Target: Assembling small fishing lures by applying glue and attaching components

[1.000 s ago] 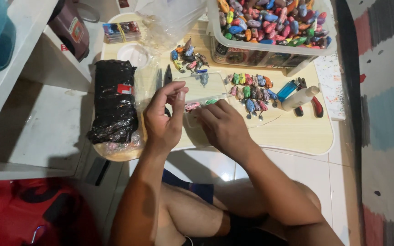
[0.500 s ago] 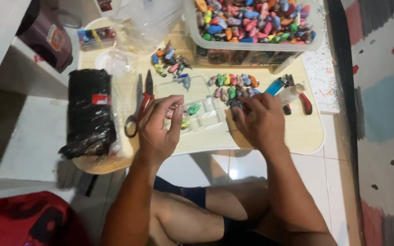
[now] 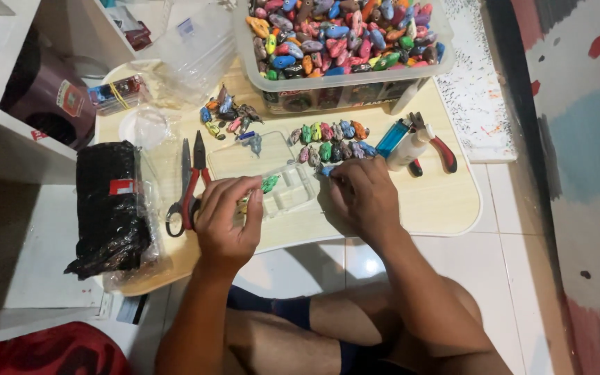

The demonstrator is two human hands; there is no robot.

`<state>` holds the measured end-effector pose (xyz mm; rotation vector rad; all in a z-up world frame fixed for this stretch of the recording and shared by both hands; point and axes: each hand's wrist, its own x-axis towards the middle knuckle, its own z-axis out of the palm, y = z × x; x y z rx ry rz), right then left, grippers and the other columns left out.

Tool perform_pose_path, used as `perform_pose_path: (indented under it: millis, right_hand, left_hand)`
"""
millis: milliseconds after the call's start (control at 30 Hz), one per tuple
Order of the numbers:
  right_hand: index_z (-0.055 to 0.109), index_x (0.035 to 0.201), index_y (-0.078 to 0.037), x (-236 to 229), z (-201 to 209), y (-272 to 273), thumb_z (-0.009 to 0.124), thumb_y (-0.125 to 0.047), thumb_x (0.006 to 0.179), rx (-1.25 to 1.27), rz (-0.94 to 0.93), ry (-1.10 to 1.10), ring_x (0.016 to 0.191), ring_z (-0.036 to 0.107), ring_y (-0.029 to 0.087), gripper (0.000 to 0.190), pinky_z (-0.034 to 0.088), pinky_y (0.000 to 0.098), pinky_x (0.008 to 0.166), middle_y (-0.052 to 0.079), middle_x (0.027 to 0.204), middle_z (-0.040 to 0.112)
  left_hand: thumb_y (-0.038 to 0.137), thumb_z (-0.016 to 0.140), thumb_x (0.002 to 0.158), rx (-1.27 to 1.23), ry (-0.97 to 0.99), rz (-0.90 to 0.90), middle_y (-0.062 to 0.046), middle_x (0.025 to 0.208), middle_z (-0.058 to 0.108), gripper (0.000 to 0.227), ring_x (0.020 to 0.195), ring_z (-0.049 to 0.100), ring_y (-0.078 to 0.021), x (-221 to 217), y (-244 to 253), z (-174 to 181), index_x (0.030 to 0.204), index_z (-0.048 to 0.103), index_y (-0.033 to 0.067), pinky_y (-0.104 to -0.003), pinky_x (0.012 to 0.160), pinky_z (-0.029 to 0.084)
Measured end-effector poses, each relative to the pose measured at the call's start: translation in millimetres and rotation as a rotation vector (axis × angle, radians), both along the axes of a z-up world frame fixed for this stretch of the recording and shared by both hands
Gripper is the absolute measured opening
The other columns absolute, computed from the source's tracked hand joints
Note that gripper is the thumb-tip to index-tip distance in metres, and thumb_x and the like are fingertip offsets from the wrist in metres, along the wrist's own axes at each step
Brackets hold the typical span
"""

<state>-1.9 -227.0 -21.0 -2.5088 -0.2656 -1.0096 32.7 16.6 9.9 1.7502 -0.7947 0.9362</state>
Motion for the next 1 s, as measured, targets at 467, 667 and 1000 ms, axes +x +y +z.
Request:
perform_pose_path:
  millis: [467,667,1000]
  right_hand:
    - [0.075,0.117,-0.014,-1,2,5,0.072,-0.009,0.085,-0.05,0.018,0.021,0.086,0.064,0.033,0.033,0.057,0.0411,0.081,0.01,0.096,0.065]
    - [0.072,0.122,-0.014,-10,13,7,0.062,-0.013,0.096,0.239,0.139,0.136,0.084,0.064,0.031,0.029,0.057,0.0416,0.079,0.01,0.099,0.062]
    - [0.07,0.113,-0.011,-12,18,-1,0.069,-0.011,0.092,0.284,0.051,0.124,0.085,0.068,0.032,0.021,0.057,0.0411,0.077,0.01,0.093,0.064]
  left_hand:
    - [0.006,0.071,0.095,0.056,-0.112,-0.018,-0.011,0.092,0.072,0.01,0.079,0.069,-0.0294,0,-7,-1,0.103,0.076,0.0022,-0.041,0.079,0.057]
    - [0.01,0.071,0.095,0.118,-0.109,-0.006,-0.011,0.097,0.073,0.013,0.084,0.069,-0.0314,1,-12,-31,0.106,0.076,0.0044,-0.043,0.081,0.056]
    - [0.024,0.07,0.097,0.267,-0.067,-0.02,-0.004,0.109,0.072,0.021,0.099,0.068,-0.0273,-22,-37,-8,0.115,0.074,0.0126,-0.038,0.087,0.052]
